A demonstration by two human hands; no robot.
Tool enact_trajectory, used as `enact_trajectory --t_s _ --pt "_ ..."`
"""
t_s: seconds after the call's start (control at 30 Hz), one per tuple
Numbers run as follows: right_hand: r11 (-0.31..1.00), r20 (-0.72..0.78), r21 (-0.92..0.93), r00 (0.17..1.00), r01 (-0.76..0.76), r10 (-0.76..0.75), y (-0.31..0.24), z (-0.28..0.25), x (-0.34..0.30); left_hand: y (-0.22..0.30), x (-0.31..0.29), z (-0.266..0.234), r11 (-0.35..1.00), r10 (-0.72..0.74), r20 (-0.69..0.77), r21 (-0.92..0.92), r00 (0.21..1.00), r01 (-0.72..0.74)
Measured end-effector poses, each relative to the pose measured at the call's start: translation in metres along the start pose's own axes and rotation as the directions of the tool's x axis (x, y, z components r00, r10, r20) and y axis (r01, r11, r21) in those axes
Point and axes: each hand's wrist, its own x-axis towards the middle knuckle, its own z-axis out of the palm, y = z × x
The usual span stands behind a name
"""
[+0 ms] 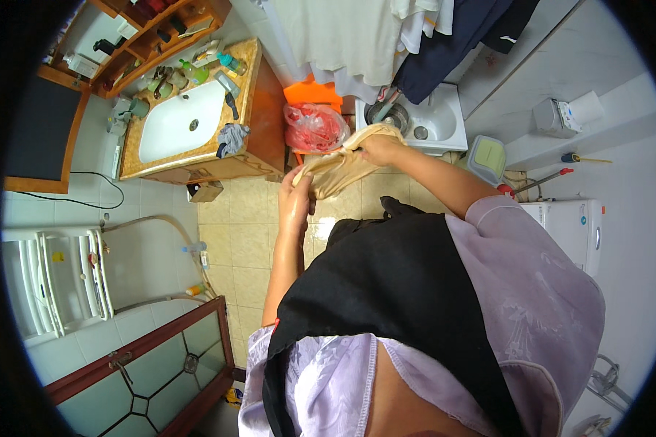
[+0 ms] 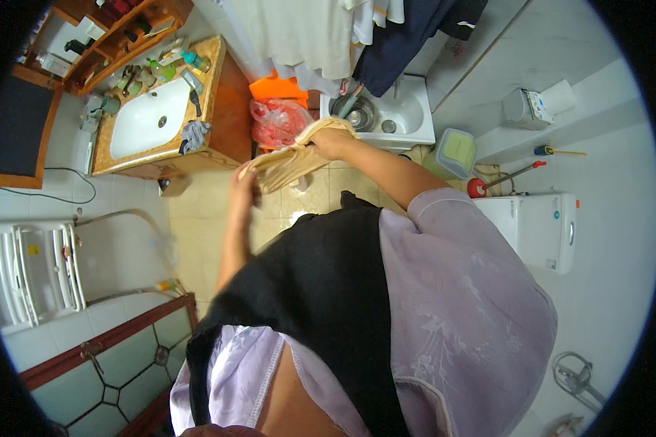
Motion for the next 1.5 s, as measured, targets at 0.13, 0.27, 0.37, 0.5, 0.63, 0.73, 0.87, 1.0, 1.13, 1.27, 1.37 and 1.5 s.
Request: enact_trajectory --t_s 0.13,0.27,0.37,0.5,0.63,0.73,0.87,1.0,1.13,1.27,1.37,1.5 --pt "0.800 0.032 0.506 0.934 -0.322 0.355 -0.010 -0.009 0.021 0.025 -0.005 0.014 0.989 0.138 0.152 0.024 0.979 -0.143" --pt "0.052 0.107 0.990 0.929 -0.134 0.353 -0.040 -0.043 0.042 0.019 -0.029 0.025 0.911 0.086 0.644 0.258 0.760 -0.322" --pt "-0.330 0.193 0.931 0.977 -0.155 0.087 -0.056 -0.066 0.046 0.039 -0.049 0.042 0.693 -0.093 0.795 0.484 0.600 -0.534" --pt "-0.572 0.184 0.772 0.959 -0.278 -0.217 -0.068 -0.101 0.041 0.070 -0.039 0.041 0.213 -0.013 0.706 0.693 0.708 -0.688" --pt "-0.351 0.343 0.830 0.893 -0.433 -0.291 -0.086 -0.129 0.033 0.117 0.010 0.036 0.577 0.609 0.334 0.436 0.720 -0.690" --pt "-0.086 0.392 0.871 0.789 -0.484 -0.473 -0.094 -0.138 0.047 0.140 0.038 0.042 0.323 0.642 0.590 0.371 0.489 -0.871" --pt "0.202 0.517 0.848 0.679 -0.491 -0.521 -0.112 -0.177 0.048 0.131 0.044 0.043 0.899 0.258 0.618 0.128 0.743 -0.419" --pt "0.434 0.657 0.754 0.568 -0.493 -0.496 -0.115 -0.203 0.049 0.122 0.067 0.024 0.966 0.177 0.686 0.017 0.706 -0.259" --pt "0.629 0.690 0.678 0.624 -0.380 -0.368 -0.108 -0.218 0.049 0.148 0.042 0.013 0.962 0.268 0.630 -0.139 0.729 -0.234" --pt "0.700 0.663 0.614 0.720 -0.365 -0.207 -0.072 -0.203 0.043 0.179 0.020 0.012 0.951 0.301 0.679 -0.260 0.670 -0.164" --pt "0.733 0.535 0.616 0.836 -0.287 -0.122 -0.054 -0.186 0.041 0.193 0.016 0.011 0.945 0.325 0.704 -0.264 0.631 -0.192" --pt "0.474 0.329 0.839 0.943 -0.267 -0.051 -0.047 -0.193 0.044 0.202 0.018 -0.001 0.972 0.208 0.683 -0.063 0.700 -0.228"
